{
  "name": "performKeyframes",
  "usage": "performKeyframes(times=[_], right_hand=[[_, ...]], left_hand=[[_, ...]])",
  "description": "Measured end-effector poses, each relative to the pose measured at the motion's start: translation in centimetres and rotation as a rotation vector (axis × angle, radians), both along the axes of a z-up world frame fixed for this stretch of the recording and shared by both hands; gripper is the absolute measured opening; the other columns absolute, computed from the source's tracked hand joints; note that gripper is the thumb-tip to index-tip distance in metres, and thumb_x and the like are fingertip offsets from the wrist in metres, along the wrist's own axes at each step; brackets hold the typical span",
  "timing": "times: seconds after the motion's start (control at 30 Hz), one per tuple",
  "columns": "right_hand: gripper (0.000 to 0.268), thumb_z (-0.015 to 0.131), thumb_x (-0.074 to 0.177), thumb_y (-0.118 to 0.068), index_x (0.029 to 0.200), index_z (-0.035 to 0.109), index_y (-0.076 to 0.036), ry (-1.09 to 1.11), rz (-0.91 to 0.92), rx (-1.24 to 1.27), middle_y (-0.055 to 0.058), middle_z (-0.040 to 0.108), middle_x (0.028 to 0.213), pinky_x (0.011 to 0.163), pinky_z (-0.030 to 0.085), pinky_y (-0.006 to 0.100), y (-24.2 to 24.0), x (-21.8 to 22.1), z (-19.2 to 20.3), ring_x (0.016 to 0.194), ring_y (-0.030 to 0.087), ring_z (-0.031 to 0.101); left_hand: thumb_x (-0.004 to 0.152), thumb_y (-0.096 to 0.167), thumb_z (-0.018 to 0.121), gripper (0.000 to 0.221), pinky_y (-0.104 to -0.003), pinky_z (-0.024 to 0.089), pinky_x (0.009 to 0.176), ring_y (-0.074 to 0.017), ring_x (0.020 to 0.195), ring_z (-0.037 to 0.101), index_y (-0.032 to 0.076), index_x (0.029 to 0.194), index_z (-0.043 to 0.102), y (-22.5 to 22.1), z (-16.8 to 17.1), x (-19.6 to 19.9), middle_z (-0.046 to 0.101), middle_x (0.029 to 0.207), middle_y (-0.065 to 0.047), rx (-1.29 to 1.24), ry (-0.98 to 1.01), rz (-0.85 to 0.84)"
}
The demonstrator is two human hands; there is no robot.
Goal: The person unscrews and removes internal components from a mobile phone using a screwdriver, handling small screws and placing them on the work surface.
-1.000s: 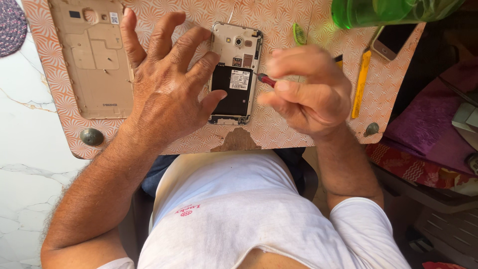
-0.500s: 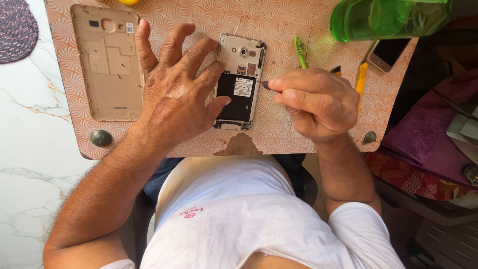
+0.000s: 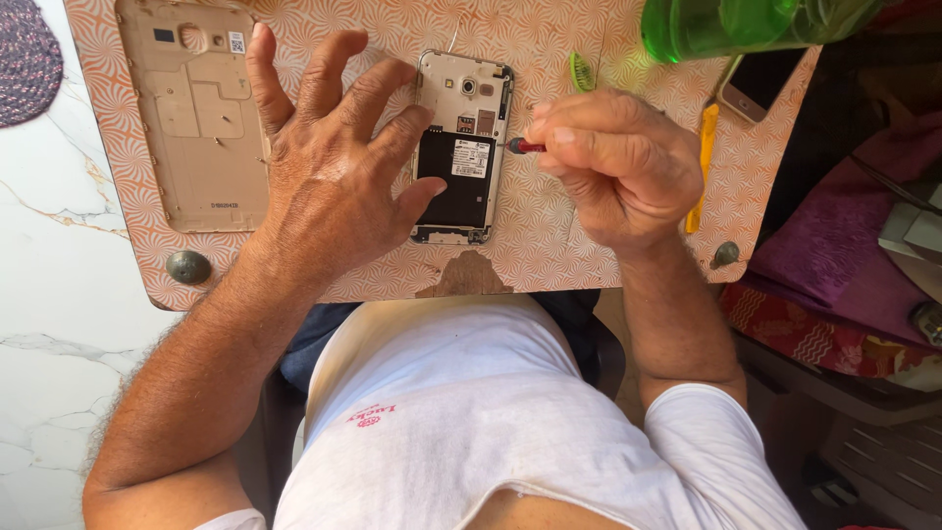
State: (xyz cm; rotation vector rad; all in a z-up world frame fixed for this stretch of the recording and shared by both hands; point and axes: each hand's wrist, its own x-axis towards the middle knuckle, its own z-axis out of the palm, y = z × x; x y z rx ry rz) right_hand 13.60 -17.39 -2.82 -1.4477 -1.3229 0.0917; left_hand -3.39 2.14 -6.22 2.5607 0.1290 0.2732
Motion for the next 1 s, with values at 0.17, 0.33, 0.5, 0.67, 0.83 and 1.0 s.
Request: performKeyframes(times=[0.17, 0.33, 0.5, 0.67, 0.83, 1.0], right_hand=[[0.022, 0.082, 0.088, -0.011, 0.1, 0.065, -0.002, -0.048, -0.025, 0.043, 0.012, 0.069, 0.09, 0.078, 0.063, 0.038, 0.0, 0.1, 0.2, 0.084, 0.02, 0.068], [0.012, 0.078, 0.097, -0.001, 0.105, 0.069, -0.003, 0.088, 0.009, -0.007, 0.02, 0.068, 0.105, 0.073, 0.068, 0.028, -0.8, 0.1, -0.2, 0.09, 0.021, 0.076], [0.015, 0.08, 0.091, -0.001, 0.102, 0.069, -0.002, 0.043, 0.036, 0.045, 0.015, 0.069, 0.099, 0.072, 0.067, 0.033, -0.5, 0.3, -0.4, 0.087, 0.023, 0.073], [0.013, 0.071, 0.101, -0.006, 0.109, 0.063, 0.0, 0.022, 0.031, -0.062, 0.015, 0.071, 0.105, 0.08, 0.068, 0.031, -0.4, 0.0, 0.0, 0.095, 0.023, 0.076], [0.023, 0.084, 0.089, -0.013, 0.103, 0.068, -0.002, -0.013, 0.003, 0.055, 0.012, 0.068, 0.096, 0.074, 0.063, 0.034, -0.2, 0.4, -0.9, 0.087, 0.023, 0.069], [0.023, 0.086, 0.09, -0.007, 0.105, 0.069, -0.002, 0.037, -0.005, 0.054, 0.012, 0.067, 0.096, 0.07, 0.064, 0.03, -0.8, 0.3, -1.3, 0.088, 0.023, 0.071]], left_hand=[[0.073, 0.035, 0.092, 0.053, -0.068, -0.005, 0.121, -0.0362, 0.152, 0.036, 0.009, 0.118, 0.078, 0.0, 0.0, 0.0, 0.061, 0.146, -0.008, 0.022, -0.011, -0.003], [0.075, 0.034, 0.092, 0.051, -0.068, -0.005, 0.122, -0.0364, 0.152, 0.036, 0.009, 0.118, 0.078, 0.0, 0.2, -0.2, 0.061, 0.143, -0.008, 0.028, -0.007, -0.009], [0.076, 0.034, 0.091, 0.05, -0.069, -0.005, 0.122, -0.0364, 0.153, 0.035, 0.01, 0.118, 0.078, 0.0, 0.1, -0.2, 0.06, 0.142, -0.007, 0.04, -0.009, -0.008], [0.076, 0.033, 0.091, 0.051, -0.069, -0.006, 0.122, -0.0363, 0.154, 0.035, 0.009, 0.119, 0.078, 0.0, 0.1, -0.3, 0.06, 0.143, -0.007, 0.035, 0.0, -0.013], [0.076, 0.033, 0.091, 0.052, -0.068, -0.006, 0.123, -0.0364, 0.155, 0.035, 0.009, 0.12, 0.078, 0.1, -0.1, -0.4, 0.059, 0.143, -0.008, 0.043, -0.015, -0.016], [0.078, 0.035, 0.091, 0.051, -0.069, -0.006, 0.122, -0.0366, 0.154, 0.035, 0.01, 0.12, 0.078, 0.0, -0.3, -0.3, 0.059, 0.143, -0.008, 0.048, -0.016, -0.014]])
